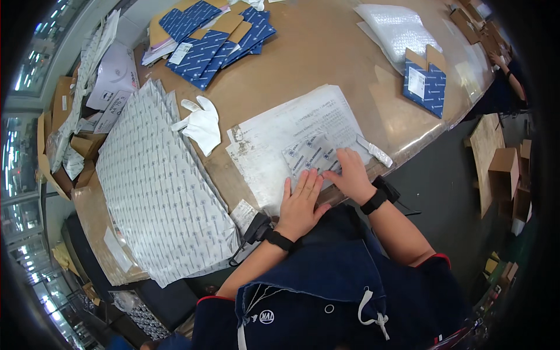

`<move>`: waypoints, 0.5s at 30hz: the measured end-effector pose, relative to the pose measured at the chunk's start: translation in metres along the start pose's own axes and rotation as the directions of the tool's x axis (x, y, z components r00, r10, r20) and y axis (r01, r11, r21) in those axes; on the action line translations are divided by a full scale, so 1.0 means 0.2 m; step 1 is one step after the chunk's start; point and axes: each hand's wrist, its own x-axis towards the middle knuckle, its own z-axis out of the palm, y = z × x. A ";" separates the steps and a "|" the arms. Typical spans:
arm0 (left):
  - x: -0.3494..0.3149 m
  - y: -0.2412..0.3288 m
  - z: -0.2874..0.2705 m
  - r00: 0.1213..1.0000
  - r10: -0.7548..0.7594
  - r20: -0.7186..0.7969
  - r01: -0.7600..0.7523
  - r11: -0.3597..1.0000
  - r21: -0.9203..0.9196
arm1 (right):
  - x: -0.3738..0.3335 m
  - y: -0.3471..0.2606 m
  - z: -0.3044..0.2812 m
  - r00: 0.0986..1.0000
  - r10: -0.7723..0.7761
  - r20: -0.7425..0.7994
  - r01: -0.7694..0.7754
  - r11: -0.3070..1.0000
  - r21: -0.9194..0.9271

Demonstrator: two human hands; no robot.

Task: Organizing and packing small white slips into plastic bags and boxes at a warehouse workstation.

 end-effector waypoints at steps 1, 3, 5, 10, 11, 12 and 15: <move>0.00 0.00 0.00 1.000 -0.004 0.003 0.004 1.000 -0.003 | 0.00 0.01 0.00 1.000 0.007 0.000 -0.007 1.000 -0.001; 0.00 -0.01 -0.02 1.000 -0.009 0.006 0.010 1.000 -0.009 | 0.01 0.03 -0.01 0.999 0.010 0.053 -0.012 0.999 0.041; -0.01 -0.03 -0.03 0.999 -0.012 0.033 0.012 1.000 0.008 | 0.06 0.05 -0.08 0.985 0.043 0.164 -0.062 0.992 0.107; -0.06 -0.07 -0.08 0.998 -0.005 0.068 0.003 1.000 0.030 | 0.06 0.09 -0.11 0.977 -0.053 0.208 0.005 0.974 0.225; -0.07 -0.08 -0.08 0.996 -0.007 0.086 0.003 0.999 0.053 | 0.06 0.09 -0.11 0.976 -0.042 0.214 -0.008 0.974 0.227; -0.08 -0.10 -0.10 0.997 -0.005 0.082 0.000 0.998 0.058 | 0.06 0.10 -0.11 0.975 -0.034 0.220 -0.018 0.973 0.231; -0.05 -0.14 -0.15 0.996 0.069 0.064 -0.074 0.995 0.073 | 0.06 0.07 -0.12 0.968 0.031 0.248 -0.074 0.983 0.168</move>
